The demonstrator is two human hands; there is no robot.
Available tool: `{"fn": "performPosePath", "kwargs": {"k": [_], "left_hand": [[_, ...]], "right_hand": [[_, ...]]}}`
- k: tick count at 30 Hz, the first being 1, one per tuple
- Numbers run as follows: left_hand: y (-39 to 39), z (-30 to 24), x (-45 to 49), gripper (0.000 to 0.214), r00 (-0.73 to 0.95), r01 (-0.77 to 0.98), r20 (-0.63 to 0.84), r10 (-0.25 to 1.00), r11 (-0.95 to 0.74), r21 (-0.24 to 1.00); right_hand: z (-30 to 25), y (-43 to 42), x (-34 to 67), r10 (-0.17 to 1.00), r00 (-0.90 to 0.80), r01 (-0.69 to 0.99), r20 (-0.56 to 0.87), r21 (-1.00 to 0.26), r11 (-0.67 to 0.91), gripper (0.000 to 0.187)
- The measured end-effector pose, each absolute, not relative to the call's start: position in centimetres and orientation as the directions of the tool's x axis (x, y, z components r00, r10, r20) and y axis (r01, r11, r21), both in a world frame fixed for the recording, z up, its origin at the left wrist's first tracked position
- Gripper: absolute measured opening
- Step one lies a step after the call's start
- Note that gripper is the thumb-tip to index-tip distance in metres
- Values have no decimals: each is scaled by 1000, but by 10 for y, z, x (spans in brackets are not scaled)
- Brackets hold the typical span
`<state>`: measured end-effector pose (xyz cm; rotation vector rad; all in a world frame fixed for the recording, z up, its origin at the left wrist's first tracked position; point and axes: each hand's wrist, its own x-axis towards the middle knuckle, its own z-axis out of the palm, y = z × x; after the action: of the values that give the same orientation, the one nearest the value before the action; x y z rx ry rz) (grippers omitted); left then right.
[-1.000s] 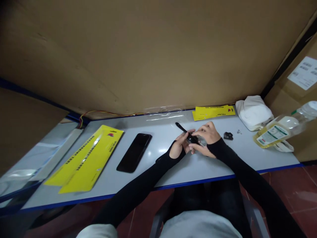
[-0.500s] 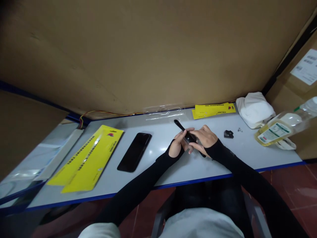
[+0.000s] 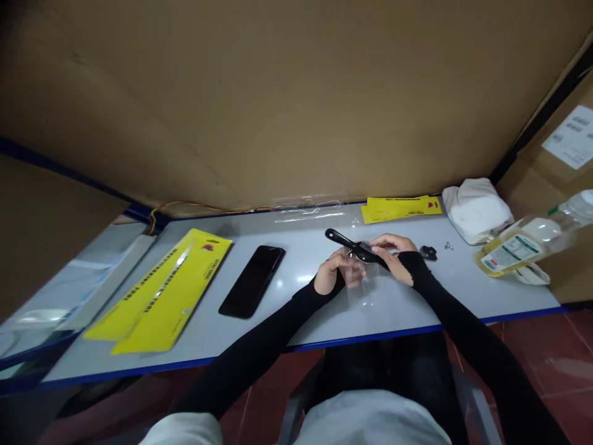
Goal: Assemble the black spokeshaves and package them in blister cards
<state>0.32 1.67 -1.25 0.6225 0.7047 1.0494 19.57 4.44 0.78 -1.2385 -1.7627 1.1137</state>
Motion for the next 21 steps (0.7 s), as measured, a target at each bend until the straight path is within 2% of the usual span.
{"fn": "performPosePath", "kwargs": {"k": [3, 5, 9, 12, 16, 19, 21], "left_hand": [[19, -7, -2, 53, 394, -582, -244, 886, 445, 681], [22, -4, -5, 59, 459, -573, -255, 851, 503, 647], [25, 3, -11, 85, 608, -474, -253, 753, 599, 646], [25, 9, -15, 95, 654, -458, -193, 732, 586, 669], [24, 15, -22, 66, 646, -344, -157, 747, 468, 814], [25, 19, -29, 59, 661, -234, -188, 727, 438, 868], [27, 21, -36, 56, 688, -199, -198, 699, 443, 874]], "right_hand": [[5, 49, 200, 965, -263, 280, -4, -957, 72, 35], [7, 53, 204, 962, -274, 283, -7, -956, 74, 38], [23, 63, 212, 928, -357, 394, 111, -882, 257, 32], [37, 69, 214, 907, -383, 499, 174, -787, 362, 27], [43, 72, 218, 926, -345, 592, 152, -731, 340, 23], [46, 74, 228, 967, -233, 530, 100, -821, 213, 32], [53, 76, 234, 980, -147, 464, 138, -865, 191, 38]]}}
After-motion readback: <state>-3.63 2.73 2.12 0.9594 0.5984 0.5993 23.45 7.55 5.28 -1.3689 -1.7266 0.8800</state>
